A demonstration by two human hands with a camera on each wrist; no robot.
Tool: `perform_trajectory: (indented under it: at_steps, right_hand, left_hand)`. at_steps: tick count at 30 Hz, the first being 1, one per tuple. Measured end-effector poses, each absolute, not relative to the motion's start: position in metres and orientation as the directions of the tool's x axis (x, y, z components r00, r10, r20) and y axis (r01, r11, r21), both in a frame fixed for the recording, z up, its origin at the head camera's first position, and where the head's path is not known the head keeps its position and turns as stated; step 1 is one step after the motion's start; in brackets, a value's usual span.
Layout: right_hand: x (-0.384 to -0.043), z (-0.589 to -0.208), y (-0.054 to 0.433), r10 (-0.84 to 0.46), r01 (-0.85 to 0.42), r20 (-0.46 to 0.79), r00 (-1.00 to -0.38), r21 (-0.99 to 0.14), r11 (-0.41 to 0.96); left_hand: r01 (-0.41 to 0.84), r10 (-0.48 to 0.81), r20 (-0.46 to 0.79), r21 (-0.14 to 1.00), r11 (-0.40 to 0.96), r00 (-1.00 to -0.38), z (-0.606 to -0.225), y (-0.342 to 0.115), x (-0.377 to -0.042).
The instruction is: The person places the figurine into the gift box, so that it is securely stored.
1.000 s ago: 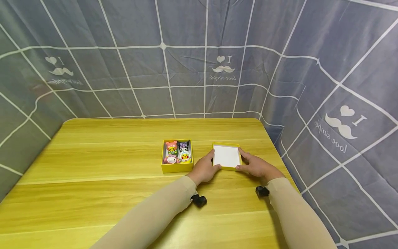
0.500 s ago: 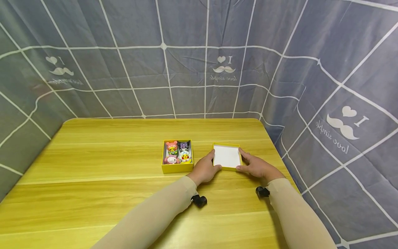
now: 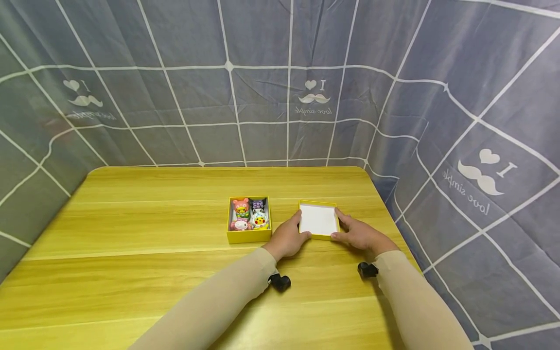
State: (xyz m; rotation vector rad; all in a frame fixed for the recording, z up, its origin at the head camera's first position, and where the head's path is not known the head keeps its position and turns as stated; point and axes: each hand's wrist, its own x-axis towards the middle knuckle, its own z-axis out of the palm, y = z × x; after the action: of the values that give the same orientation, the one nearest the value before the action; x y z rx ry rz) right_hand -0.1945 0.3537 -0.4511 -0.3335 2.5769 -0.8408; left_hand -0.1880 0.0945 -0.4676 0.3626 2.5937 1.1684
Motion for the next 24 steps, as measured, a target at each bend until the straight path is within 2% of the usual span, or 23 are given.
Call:
perform_trajectory:
  at_steps: [14,24]
  right_hand:
    - [-0.190,-0.446,0.344,-0.337,-0.096,-0.268,-0.902,-0.638,0.764]
    - [-0.185,-0.441,0.340,-0.293,-0.098,-0.220,-0.931,-0.622,0.777]
  left_hand:
    - [0.107,0.342,-0.160,0.759,0.642,-0.926,-0.466,0.093,-0.186]
    - [0.098,0.311,-0.108,0.810,0.579,-0.944,-0.464,0.094,-0.184]
